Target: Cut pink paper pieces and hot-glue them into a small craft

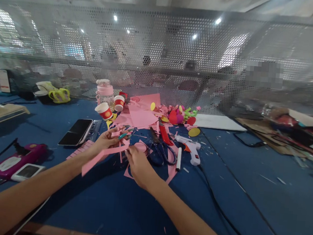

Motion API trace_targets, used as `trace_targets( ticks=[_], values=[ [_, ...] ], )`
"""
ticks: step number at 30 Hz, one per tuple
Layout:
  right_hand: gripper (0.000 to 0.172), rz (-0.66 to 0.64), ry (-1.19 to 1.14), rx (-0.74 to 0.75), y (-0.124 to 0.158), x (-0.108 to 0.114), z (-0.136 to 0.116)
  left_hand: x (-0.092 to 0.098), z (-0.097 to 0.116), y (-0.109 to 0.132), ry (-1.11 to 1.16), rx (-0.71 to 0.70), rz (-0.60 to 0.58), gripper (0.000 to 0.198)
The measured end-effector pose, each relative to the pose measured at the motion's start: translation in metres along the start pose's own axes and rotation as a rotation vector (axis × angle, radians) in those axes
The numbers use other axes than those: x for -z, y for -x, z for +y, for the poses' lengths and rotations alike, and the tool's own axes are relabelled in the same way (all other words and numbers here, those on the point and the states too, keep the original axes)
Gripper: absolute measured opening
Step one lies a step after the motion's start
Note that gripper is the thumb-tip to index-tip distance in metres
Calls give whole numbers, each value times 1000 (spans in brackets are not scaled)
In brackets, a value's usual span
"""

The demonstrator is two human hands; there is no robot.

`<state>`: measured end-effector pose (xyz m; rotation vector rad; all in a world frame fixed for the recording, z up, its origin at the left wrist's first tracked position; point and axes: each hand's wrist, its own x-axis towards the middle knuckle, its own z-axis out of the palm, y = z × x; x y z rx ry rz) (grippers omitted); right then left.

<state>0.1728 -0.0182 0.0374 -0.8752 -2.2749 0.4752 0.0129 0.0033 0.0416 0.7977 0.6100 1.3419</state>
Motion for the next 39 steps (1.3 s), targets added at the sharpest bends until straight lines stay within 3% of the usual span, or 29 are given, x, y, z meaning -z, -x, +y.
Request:
trace_targets(
  ticks=[5, 7, 11, 15, 22, 28, 34, 37, 39],
  values=[
    [45, 13, -957, -411, -5, 5, -1, -2, 6, 3, -26, 3, -3, 37],
    [45, 14, -1128, -473, -7, 4, -5, -5, 5, 5, -37, 17, -26, 39],
    [35, -16, -1110, -517, -10, -3, -15, -9, 1, 8, -35, 40, -63, 38],
    [35, 6, -1104, -597, -11, -7, -21, -10, -2, 9, -54, 22, -93, 45],
    [32, 29, -1084, -612, -10, -5, -20, -8, -4, 8, -88, 69, -176, 50],
    [28, 44, -1101, -545, -9, -4, -20, -9, 7, 8, -145, 119, -267, 51],
    [29, 127, -1065, -537, -9, 0, -15, 5, 21, 1, -289, 177, -400, 55],
    [28, 154, -1053, -554, -9, 1, -11, 7, 22, 0, -335, 133, -371, 63],
    [28, 164, -1045, -552, -9, 1, -10, 6, 21, 0, -342, 67, -318, 58]
  ],
)
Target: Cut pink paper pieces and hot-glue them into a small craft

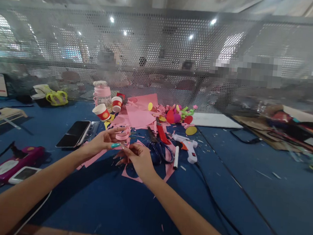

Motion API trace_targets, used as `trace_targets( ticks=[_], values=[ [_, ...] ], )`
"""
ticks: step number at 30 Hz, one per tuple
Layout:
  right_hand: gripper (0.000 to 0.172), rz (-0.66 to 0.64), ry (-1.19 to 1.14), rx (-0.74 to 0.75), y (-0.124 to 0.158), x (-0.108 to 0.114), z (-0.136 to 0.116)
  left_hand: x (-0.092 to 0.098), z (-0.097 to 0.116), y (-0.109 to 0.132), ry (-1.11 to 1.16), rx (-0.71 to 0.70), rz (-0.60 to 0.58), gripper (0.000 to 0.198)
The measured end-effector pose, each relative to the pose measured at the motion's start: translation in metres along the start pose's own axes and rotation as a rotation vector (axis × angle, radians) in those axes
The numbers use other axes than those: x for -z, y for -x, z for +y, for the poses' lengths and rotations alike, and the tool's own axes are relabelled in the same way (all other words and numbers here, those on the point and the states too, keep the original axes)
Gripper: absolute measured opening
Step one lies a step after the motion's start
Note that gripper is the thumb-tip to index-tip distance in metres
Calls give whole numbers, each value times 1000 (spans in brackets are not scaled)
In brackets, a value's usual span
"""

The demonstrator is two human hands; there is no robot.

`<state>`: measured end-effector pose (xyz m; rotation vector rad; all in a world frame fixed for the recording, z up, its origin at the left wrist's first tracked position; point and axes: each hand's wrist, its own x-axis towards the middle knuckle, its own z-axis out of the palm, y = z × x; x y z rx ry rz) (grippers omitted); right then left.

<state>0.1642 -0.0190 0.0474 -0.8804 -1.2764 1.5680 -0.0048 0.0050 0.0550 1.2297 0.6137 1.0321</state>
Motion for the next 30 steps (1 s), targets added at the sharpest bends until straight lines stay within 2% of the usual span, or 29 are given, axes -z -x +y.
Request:
trace_targets(
  ticks=[4, 10, 16, 24, 30],
  values=[
    [29, -7, 5, 5, 1, 0, 0, -4, -4, 0, 35, -52, 66, 40],
    [28, -81, -7, 13, 2, -2, 2, -13, -7, -1, 92, -2, 155, 35],
    [27, -102, 16, -12, 3, -4, 1, -18, -11, 0, 129, 9, 186, 32],
    [26, -107, -5, -43, 4, -5, 0, -18, -17, 4, 173, 22, 125, 27],
    [27, -169, -27, -24, 1, -2, 5, -21, -15, 5, 157, 15, 107, 37]
  ],
)
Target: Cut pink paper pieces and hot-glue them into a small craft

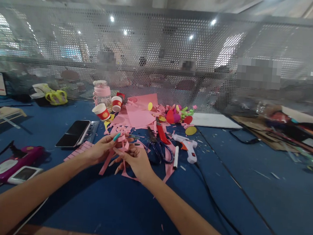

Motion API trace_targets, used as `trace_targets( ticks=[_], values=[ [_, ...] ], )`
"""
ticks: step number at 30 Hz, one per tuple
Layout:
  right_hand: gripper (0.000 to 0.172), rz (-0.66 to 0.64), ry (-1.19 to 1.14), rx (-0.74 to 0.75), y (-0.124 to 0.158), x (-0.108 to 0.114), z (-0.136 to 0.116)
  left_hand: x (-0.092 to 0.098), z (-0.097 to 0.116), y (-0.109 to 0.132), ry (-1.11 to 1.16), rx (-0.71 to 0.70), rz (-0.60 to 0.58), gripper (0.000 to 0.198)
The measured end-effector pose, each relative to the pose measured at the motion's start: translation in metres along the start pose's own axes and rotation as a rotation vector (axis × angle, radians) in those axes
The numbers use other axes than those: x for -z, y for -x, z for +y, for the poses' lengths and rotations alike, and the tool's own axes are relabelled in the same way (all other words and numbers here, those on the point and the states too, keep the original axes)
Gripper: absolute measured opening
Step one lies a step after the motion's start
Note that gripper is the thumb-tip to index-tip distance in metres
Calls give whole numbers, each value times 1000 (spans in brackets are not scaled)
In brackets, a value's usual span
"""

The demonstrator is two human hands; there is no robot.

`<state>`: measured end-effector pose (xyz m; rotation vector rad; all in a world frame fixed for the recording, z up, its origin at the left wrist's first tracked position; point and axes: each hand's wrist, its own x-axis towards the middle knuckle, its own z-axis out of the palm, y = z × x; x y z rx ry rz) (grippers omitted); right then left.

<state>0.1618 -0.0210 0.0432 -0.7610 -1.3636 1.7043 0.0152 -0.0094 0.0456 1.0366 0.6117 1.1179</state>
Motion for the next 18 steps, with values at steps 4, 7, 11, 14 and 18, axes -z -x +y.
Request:
trace_targets(
  ticks=[4, 7, 11, 14, 18],
  values=[
    [27, 5, 1, 9, -1, 2, 3, -5, 3, 1, -53, -3, -7, 42],
    [27, 11, -1, 4, -1, 3, 4, -6, 3, 2, -82, 2, 4, 40],
    [25, 49, -33, -1, 0, 3, 5, -3, 1, 2, -103, 2, -48, 43],
    [23, 38, -49, -21, 1, 2, 2, -2, 2, 2, -88, 46, -185, 53],
    [25, 19, -70, -48, 2, 2, -2, 0, 7, 2, -96, 80, -195, 58]
  ],
)
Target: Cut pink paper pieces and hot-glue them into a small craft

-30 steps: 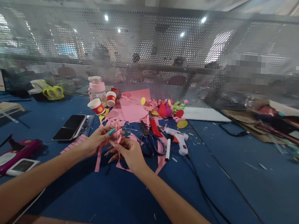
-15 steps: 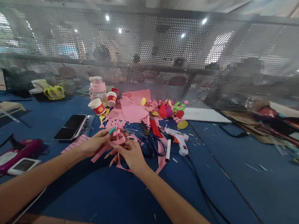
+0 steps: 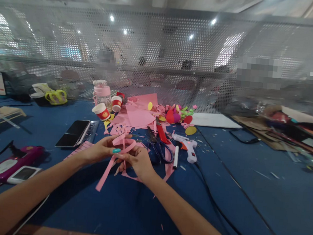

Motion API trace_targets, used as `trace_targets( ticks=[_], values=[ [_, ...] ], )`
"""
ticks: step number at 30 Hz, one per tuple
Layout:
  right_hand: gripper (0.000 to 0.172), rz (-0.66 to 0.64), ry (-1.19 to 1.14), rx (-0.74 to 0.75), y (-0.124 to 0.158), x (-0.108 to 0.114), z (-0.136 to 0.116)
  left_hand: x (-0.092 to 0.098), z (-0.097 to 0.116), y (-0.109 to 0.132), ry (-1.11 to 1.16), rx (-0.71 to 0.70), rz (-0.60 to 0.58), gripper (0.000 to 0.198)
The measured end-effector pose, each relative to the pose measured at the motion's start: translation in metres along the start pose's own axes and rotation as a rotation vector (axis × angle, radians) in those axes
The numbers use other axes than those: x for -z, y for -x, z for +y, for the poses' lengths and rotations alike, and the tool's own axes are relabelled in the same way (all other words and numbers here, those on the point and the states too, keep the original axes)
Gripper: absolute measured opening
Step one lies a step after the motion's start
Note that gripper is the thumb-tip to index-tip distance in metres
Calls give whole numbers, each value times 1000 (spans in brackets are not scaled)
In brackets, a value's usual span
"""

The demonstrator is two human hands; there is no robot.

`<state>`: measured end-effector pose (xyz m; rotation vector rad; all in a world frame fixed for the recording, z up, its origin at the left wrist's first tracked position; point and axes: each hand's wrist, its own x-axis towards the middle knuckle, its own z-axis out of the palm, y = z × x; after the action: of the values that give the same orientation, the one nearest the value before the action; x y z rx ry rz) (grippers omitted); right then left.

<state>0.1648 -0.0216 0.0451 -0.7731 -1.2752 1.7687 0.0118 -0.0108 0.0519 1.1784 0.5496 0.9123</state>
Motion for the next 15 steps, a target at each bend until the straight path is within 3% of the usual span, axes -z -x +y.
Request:
trace_targets(
  ticks=[6, 11, 15],
  values=[
    [27, 52, 21, 38, -1, 3, -2, 5, 10, 2, -68, 67, 62, 69],
    [25, 136, 53, 113, -3, 6, -3, 3, 10, 3, -82, 81, 101, 49],
    [29, 222, 38, 139, -6, 11, -2, -2, 5, 3, -364, 148, 165, 43]
  ],
)
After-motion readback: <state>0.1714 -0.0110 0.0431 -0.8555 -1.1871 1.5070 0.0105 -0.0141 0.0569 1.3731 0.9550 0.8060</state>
